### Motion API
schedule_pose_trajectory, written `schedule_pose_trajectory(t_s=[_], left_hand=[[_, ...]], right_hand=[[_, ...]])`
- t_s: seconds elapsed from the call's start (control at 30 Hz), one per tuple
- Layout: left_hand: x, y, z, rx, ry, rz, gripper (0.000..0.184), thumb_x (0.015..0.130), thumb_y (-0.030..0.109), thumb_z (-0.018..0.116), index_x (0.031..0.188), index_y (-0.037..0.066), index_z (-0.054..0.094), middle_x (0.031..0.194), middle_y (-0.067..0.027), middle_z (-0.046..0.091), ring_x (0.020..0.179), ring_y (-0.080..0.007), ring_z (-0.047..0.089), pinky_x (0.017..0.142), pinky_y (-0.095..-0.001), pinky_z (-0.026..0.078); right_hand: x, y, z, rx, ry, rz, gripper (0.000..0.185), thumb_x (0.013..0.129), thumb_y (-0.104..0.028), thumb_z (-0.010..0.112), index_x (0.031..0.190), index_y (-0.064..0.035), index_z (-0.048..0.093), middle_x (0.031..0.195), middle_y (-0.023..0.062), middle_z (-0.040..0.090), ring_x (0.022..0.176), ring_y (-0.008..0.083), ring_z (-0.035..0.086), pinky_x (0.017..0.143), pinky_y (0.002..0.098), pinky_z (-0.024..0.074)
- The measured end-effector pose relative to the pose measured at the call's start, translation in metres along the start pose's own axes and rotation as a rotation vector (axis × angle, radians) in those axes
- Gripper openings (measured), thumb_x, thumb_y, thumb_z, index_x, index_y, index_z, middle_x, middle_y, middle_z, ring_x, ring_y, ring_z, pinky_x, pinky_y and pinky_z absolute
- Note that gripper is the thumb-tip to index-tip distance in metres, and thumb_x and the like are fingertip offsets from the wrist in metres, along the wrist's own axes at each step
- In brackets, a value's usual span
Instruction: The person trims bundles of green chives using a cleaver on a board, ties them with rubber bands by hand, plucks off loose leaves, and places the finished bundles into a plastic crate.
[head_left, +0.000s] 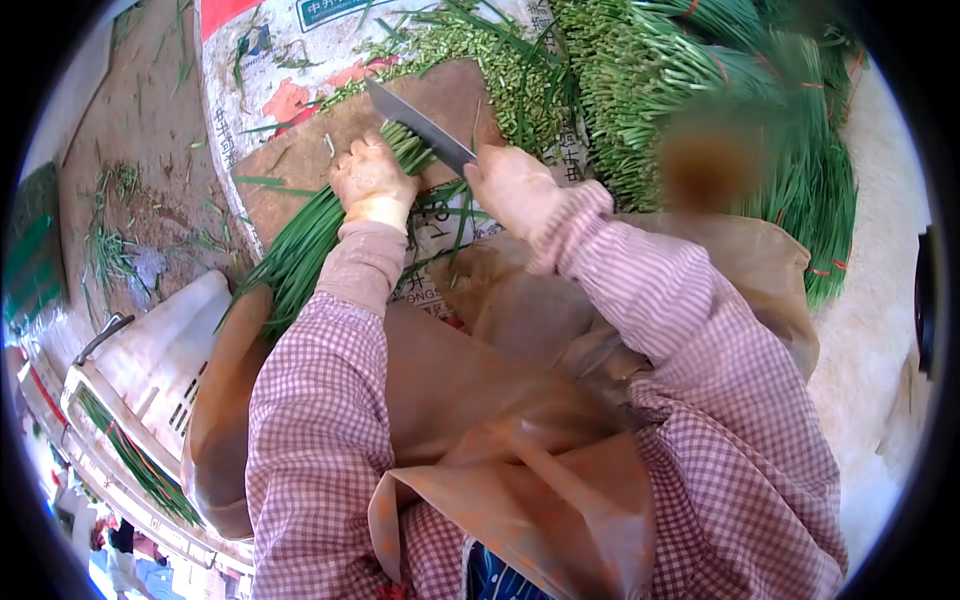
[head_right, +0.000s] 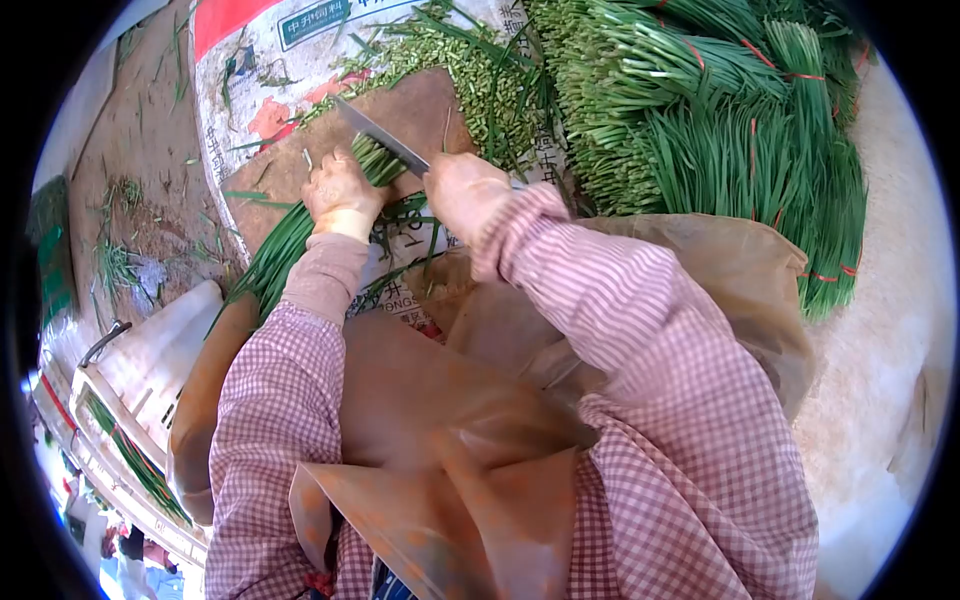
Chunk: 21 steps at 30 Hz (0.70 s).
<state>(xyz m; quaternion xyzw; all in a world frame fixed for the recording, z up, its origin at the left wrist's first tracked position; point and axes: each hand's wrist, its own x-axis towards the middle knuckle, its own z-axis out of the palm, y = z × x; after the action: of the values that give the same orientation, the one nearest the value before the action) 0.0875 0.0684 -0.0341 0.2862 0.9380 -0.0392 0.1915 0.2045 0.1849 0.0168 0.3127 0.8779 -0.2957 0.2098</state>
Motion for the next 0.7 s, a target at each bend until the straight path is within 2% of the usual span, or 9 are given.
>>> schedule_pose_trajectory(t_s=[0.13,0.3,0.43,0.47,0.5,0.57,0.6,0.63,0.7], left_hand=[[0.0,0.0,0.003,0.012,0.036,0.006,0.071,0.061,0.037,0.083,0.117,0.006,0.053,0.112,-0.0146,0.063,0.104,-0.0318,0.062,0.089,-0.0429,0.05],[-0.004,0.003,0.005,-0.009,0.062,-0.04,0.072,0.058,0.035,0.083,0.116,0.006,0.052,0.109,-0.0133,0.063,0.104,-0.0317,0.061,0.092,-0.0425,0.045],[-0.015,0.001,0.008,-0.005,0.171,0.001,0.084,0.057,0.037,0.087,0.125,0.007,0.046,0.113,-0.0144,0.06,0.108,-0.0317,0.058,0.092,-0.0443,0.044],[-0.017,-0.001,0.004,0.0,0.097,-0.006,0.104,0.056,0.04,0.088,0.14,0.008,0.036,0.123,-0.0166,0.057,0.116,-0.0341,0.054,0.098,-0.0449,0.042],[-0.021,-0.006,-0.001,0.016,0.097,0.003,0.104,0.056,0.04,0.088,0.14,0.008,0.036,0.123,-0.0166,0.057,0.116,-0.0341,0.054,0.098,-0.0449,0.042],[-0.02,-0.026,-0.013,-0.045,-0.018,0.189,0.121,0.055,0.043,0.089,0.15,0.008,0.022,0.131,-0.0188,0.054,0.123,-0.0353,0.051,0.103,-0.0426,0.041],[-0.008,-0.037,-0.022,-0.202,-0.239,0.095,0.13,0.053,0.043,0.091,0.152,0.009,0.015,0.136,-0.0197,0.052,0.127,-0.0336,0.05,0.106,-0.0383,0.041],[-0.008,-0.041,-0.023,-0.207,-0.234,0.091,0.13,0.053,0.043,0.091,0.152,0.009,0.015,0.136,-0.0197,0.052,0.127,-0.0336,0.05,0.106,-0.0383,0.041],[-0.009,-0.046,-0.024,-0.181,-0.282,0.06,0.129,0.052,0.04,0.092,0.151,0.008,0.017,0.134,-0.0207,0.054,0.123,-0.0321,0.054,0.103,-0.0366,0.044]], right_hand=[[0.022,0.006,0.043,0.067,0.094,-0.014,0.031,0.092,-0.032,0.054,0.091,-0.0017,0.062,0.081,0.0224,0.067,0.079,0.0406,0.065,0.073,0.0488,0.0517],[0.034,0.0,0.06,0.048,0.091,0.034,0.031,0.094,-0.033,0.051,0.093,-0.0044,0.062,0.085,0.0212,0.068,0.081,0.0381,0.067,0.073,0.0479,0.0524],[0.039,0.0,0.045,0.064,0.071,-0.033,0.032,0.095,-0.034,0.049,0.099,-0.0058,0.064,0.092,0.0198,0.069,0.088,0.0372,0.067,0.079,0.0469,0.0523],[0.043,0.004,0.033,0.132,0.037,0.008,0.034,0.095,-0.034,0.049,0.102,-0.0053,0.065,0.094,0.0196,0.068,0.091,0.0375,0.066,0.082,0.0463,0.0517],[0.04,0.007,0.025,0.191,0.092,0.06,0.037,0.094,-0.036,0.049,0.103,-0.0042,0.066,0.095,0.0199,0.068,0.091,0.0377,0.066,0.083,0.0461,0.0513],[0.046,0.027,0.022,0.399,0.188,0.257,0.04,0.093,-0.038,0.05,0.104,-0.003,0.065,0.097,0.0201,0.068,0.094,0.0383,0.065,0.085,0.046,0.0505],[0.049,0.046,0.025,0.41,0.269,0.252,0.038,0.093,-0.037,0.051,0.103,-0.0027,0.065,0.092,0.0193,0.068,0.087,0.0364,0.066,0.079,0.0453,0.0517],[0.051,0.066,0.029,0.42,0.351,0.245,0.037,0.092,-0.035,0.052,0.102,-0.0024,0.065,0.086,0.0184,0.068,0.08,0.0345,0.068,0.074,0.0447,0.053],[0.027,0.075,-0.004,0.747,0.142,0.431,0.038,0.092,-0.033,0.054,0.105,0.0016,0.065,0.082,0.0174,0.068,0.066,0.0299,0.068,0.066,0.0404,0.0544]])
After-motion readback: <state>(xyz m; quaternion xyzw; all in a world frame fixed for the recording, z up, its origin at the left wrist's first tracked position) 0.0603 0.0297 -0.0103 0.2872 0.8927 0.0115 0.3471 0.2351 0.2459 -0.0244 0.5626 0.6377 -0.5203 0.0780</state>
